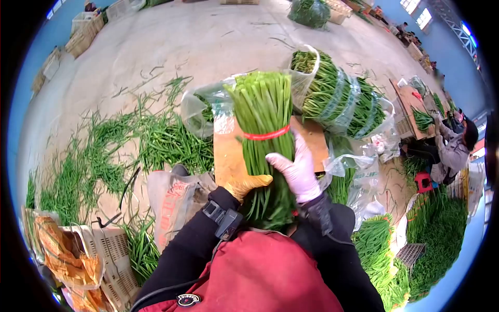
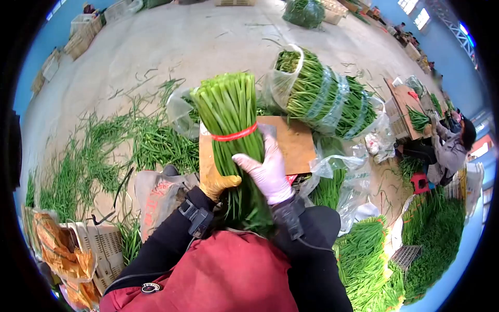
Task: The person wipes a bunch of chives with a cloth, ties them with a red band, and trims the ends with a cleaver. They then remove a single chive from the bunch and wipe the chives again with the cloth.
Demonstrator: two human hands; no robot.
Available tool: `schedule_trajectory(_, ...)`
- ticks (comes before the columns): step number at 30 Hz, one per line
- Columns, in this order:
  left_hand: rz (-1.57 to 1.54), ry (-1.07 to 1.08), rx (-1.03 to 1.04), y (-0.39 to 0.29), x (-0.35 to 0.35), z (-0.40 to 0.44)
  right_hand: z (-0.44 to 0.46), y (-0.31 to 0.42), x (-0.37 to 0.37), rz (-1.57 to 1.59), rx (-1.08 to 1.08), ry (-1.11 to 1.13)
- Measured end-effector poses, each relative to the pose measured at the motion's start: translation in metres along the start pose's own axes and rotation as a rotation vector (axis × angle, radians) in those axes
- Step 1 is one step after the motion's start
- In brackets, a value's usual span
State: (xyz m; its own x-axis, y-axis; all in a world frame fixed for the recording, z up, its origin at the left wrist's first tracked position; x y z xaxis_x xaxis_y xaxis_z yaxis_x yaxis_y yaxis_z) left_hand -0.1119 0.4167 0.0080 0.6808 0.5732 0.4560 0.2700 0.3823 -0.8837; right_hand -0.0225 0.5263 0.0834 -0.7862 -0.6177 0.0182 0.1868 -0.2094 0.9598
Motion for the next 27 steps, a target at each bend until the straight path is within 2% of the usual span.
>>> schedule_trajectory(2,-0.077,0.002,-0.25,0.001,0.003,-0.017,-0.02,0.015,-0.011,-0.171,-0.122,0.075)
schedule_trajectory(4,-0.142,0.024,-0.297,-0.006,0.01,-0.032,-0.027,0.036,-0.042,-0.421,-0.273,0.075)
schedule_trajectory(5,-0.146,0.035,-0.362,-0.009,0.015,-0.04,-0.026,0.048,-0.058,-0.341,-0.222,-0.062)
schedule_trajectory(6,-0.149,0.044,-0.429,-0.009,0.02,-0.047,-0.024,0.064,-0.073,-0.375,-0.35,-0.176)
schedule_trajectory(8,-0.134,0.068,-0.407,-0.009,0.032,-0.056,-0.023,0.105,-0.08,-0.283,-0.322,-0.165)
schedule_trajectory(9,-0.124,0.084,-0.395,-0.009,0.038,-0.058,-0.019,0.117,-0.075,-0.233,-0.389,-0.142)
schedule_trajectory(12,-0.105,0.157,-0.368,-0.003,0.056,-0.062,-0.015,0.134,-0.079,-0.596,-0.389,-0.081)
schedule_trajectory(13,-0.078,0.178,-0.354,-0.008,0.063,-0.064,-0.016,0.133,-0.085,-0.588,-0.308,-0.084)
schedule_trajectory(17,-0.042,0.272,-0.282,-0.001,0.079,-0.068,-0.014,0.116,-0.113,-0.278,-0.229,-0.109)
schedule_trajectory(21,-0.042,0.307,-0.342,0.001,0.095,-0.073,-0.018,0.131,-0.13,-0.229,-0.054,-0.103)
schedule_trajectory(24,-0.021,0.328,-0.369,0.006,0.101,-0.073,-0.011,0.127,-0.146,-0.151,-0.061,-0.144)
schedule_trajectory(25,-0.015,0.329,-0.37,0.007,0.102,-0.073,-0.011,0.13,-0.149,-0.223,-0.034,-0.122)
schedule_trajectory(27,-0.003,0.337,-0.382,0.01,0.104,-0.073,-0.003,0.145,-0.154,-0.473,-0.444,-0.165)
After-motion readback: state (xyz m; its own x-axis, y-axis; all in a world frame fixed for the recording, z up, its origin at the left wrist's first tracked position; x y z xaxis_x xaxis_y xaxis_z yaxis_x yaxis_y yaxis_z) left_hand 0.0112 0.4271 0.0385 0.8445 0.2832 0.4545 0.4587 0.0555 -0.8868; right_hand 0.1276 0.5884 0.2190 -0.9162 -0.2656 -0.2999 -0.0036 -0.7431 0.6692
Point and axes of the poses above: each hand's wrist, its own z-axis towards the middle knuckle, its own x-axis out of the palm, y = z × x, the point moved 4 cm from there along z, towards the middle knuckle, and after that the axes turned 12 degrees about -y, right-handed, at the moved point
